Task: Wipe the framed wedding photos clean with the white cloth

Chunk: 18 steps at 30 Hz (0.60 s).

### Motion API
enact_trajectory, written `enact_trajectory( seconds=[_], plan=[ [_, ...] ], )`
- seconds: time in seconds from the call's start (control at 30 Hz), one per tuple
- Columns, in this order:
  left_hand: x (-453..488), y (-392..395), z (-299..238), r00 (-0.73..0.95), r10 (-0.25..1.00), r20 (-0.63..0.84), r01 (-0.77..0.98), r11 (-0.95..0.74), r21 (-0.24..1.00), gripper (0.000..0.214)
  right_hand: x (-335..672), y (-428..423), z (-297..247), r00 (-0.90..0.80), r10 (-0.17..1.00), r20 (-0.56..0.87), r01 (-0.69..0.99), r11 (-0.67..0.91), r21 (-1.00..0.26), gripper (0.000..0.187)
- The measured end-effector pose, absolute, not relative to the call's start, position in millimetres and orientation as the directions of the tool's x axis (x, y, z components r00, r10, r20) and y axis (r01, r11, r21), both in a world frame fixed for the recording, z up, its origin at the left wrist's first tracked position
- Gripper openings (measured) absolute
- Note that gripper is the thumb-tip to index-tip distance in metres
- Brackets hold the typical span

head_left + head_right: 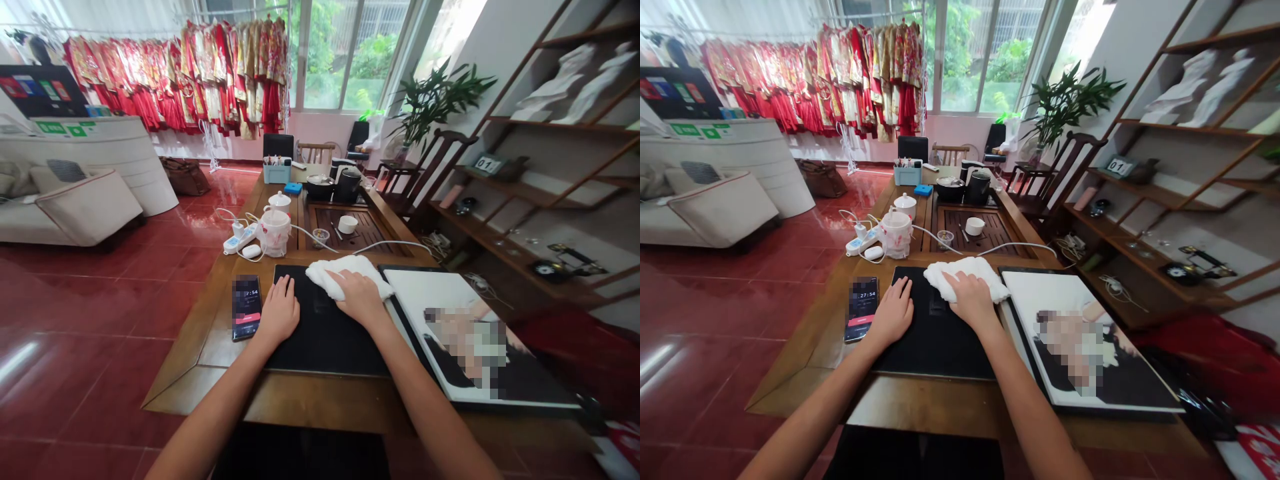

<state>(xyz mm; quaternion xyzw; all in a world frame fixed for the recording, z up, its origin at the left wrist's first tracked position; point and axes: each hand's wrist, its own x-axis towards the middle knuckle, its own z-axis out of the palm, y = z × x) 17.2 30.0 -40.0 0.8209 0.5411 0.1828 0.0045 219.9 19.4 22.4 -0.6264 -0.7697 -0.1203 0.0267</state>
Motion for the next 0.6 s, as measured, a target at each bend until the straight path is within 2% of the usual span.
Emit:
enact_trajectory(
  seconds=[0.37,0.6],
  plan=[
    [17.8,30.1,-39.6,0.329,0.896,0.299,0.886,-0.403,0.232,0.049,223.6,-59.6,29.4,-0.241,0.965,0.104,0.966,0.228,0.124,0.062],
    [18.1,28.9,-37.2,0.341,0.899,0.276,0.883,-0.407,0.233,0.049,224.1,-107.6,31.1,-0.287,0.952,0.102,0.956,0.278,0.098,0.069]
  ],
)
